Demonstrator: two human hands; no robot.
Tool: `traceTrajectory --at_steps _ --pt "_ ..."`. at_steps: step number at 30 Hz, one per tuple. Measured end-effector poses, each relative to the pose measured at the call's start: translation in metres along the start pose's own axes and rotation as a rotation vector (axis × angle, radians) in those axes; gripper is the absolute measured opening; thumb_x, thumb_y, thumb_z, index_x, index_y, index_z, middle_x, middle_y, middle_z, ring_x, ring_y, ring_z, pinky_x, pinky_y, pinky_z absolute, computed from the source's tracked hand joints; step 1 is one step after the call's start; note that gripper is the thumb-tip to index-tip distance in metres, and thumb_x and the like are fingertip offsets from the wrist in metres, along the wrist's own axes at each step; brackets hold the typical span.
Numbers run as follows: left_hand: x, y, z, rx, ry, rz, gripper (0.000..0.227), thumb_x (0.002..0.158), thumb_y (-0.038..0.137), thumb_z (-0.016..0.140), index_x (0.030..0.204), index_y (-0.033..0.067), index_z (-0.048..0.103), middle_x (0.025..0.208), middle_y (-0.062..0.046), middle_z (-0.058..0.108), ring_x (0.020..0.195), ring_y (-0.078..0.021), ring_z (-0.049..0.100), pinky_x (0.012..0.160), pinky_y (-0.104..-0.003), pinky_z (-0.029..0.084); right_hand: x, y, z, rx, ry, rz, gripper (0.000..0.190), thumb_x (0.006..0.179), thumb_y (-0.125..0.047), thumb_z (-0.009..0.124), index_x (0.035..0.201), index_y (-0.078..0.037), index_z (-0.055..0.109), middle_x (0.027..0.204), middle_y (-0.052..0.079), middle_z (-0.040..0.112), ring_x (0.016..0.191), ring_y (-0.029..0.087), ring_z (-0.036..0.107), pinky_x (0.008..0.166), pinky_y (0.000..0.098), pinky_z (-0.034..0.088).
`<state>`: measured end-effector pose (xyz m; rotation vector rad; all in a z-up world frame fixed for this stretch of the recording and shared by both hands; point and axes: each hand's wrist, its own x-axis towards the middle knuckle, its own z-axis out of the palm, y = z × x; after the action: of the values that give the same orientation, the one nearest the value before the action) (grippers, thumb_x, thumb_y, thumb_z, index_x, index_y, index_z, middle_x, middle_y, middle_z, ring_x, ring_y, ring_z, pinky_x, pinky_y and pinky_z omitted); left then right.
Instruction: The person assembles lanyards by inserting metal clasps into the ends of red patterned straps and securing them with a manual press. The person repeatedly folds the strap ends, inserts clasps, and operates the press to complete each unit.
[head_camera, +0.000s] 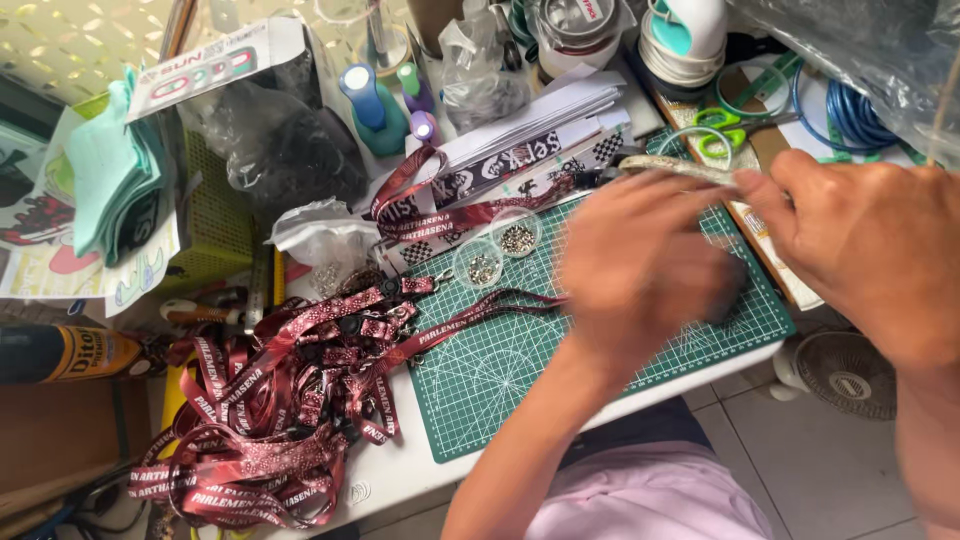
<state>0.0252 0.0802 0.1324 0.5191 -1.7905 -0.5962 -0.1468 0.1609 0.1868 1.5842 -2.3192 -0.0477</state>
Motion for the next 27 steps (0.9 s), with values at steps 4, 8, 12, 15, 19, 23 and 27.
traceTrajectory --at_steps 4,8,12,15,19,23,27 --pt "0.046 0.024 0.065 -0.050 -0.398 0.189 0.028 0.100 0.041 0.064 0.116 0.0179 0.066 0.100 -0.004 0.072 0.096 -0.0239 0.071 0.088 -0.039 0.052 -0.027 0.016 0.038 0.386 0.195 0.148 0.039 0.097 -0.039 0.065 0.101 0.000 0.062 0.088 0.016 0.065 0.080 0.030 0.068 0.066 0.0411 0.052" --pt "0.051 0.015 0.091 -0.173 -0.554 0.141 0.026 0.107 0.045 0.051 0.113 0.0224 0.063 0.086 -0.001 0.067 0.082 -0.0210 0.070 0.073 -0.034 0.050 -0.062 0.044 0.096 0.438 0.151 0.203 0.037 0.092 -0.034 0.071 0.102 0.000 0.060 0.096 0.014 0.064 0.087 0.029 0.066 0.069 0.0403 0.050" --pt "0.026 0.006 0.092 -0.330 -0.488 0.085 0.025 0.104 0.037 0.051 0.111 0.0167 0.062 0.088 -0.002 0.062 0.083 -0.0220 0.066 0.074 -0.032 0.049 -0.086 0.062 0.151 0.447 0.121 0.222 0.031 0.094 -0.029 0.069 0.100 -0.001 0.059 0.095 0.014 0.062 0.086 0.030 0.064 0.070 0.0410 0.048" --pt "0.005 -0.003 0.107 -0.308 -0.517 0.130 0.023 0.105 0.036 0.056 0.104 0.0142 0.063 0.092 -0.002 0.062 0.084 -0.0221 0.063 0.076 -0.033 0.048 -0.098 0.070 0.185 0.436 0.076 0.231 0.027 0.096 -0.026 0.068 0.099 -0.001 0.058 0.095 0.015 0.060 0.086 0.031 0.062 0.070 0.0415 0.046" --pt "0.002 -0.011 0.112 -0.315 -0.441 0.188 0.027 0.102 0.036 0.056 0.108 0.0114 0.066 0.097 -0.002 0.065 0.088 -0.0207 0.065 0.075 -0.032 0.050 -0.101 0.067 0.194 0.409 0.098 0.204 0.022 0.098 -0.021 0.067 0.097 -0.002 0.056 0.094 0.015 0.058 0.085 0.033 0.060 0.071 0.0421 0.044" --pt "-0.001 0.001 0.108 -0.249 -0.417 0.150 0.027 0.104 0.040 0.054 0.106 0.0172 0.067 0.090 0.002 0.064 0.086 -0.0179 0.067 0.073 -0.031 0.050 -0.107 0.060 0.172 0.334 0.194 0.178 0.018 0.100 -0.016 0.066 0.095 -0.003 0.055 0.093 0.015 0.056 0.084 0.035 0.057 0.072 0.0428 0.042" --pt "0.019 -0.003 0.109 -0.209 -0.420 0.171 0.032 0.103 0.045 0.051 0.113 0.0189 0.067 0.092 0.001 0.068 0.087 -0.0193 0.070 0.077 -0.032 0.054 -0.075 0.043 0.139 0.057 0.331 0.136 0.016 0.102 -0.014 0.066 0.097 -0.004 0.056 0.092 0.014 0.057 0.085 0.035 0.057 0.075 0.0428 0.042"
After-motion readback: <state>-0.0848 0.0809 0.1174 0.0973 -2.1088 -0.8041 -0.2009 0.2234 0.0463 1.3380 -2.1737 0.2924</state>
